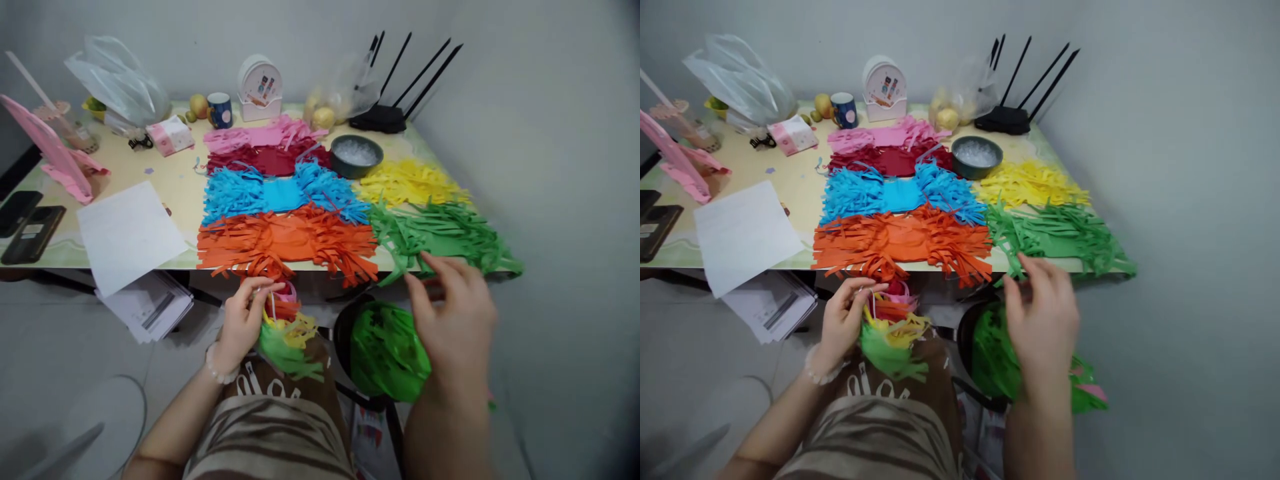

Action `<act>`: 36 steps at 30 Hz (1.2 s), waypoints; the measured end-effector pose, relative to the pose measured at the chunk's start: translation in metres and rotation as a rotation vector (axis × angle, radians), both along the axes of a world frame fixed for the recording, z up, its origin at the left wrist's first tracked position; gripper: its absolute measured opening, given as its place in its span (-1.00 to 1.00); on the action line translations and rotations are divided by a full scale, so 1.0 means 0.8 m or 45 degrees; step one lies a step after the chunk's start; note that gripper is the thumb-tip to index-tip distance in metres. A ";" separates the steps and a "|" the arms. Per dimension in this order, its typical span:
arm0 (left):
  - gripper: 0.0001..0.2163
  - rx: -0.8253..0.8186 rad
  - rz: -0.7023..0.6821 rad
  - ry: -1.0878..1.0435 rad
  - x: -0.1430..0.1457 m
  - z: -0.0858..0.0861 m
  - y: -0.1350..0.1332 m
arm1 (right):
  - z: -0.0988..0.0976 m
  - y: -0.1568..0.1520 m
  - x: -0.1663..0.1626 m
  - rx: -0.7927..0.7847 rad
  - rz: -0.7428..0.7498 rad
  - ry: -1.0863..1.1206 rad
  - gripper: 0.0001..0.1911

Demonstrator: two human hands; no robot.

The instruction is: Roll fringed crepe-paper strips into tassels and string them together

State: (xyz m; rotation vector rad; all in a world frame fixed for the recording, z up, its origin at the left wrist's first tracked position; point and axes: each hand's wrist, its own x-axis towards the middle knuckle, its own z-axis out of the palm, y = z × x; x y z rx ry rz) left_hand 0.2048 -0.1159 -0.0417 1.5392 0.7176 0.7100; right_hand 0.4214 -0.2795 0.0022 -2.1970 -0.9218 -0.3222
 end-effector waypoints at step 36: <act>-0.76 0.018 -0.066 0.379 -0.150 0.128 0.053 | 0.061 0.054 -0.025 -0.607 1.273 1.264 -0.58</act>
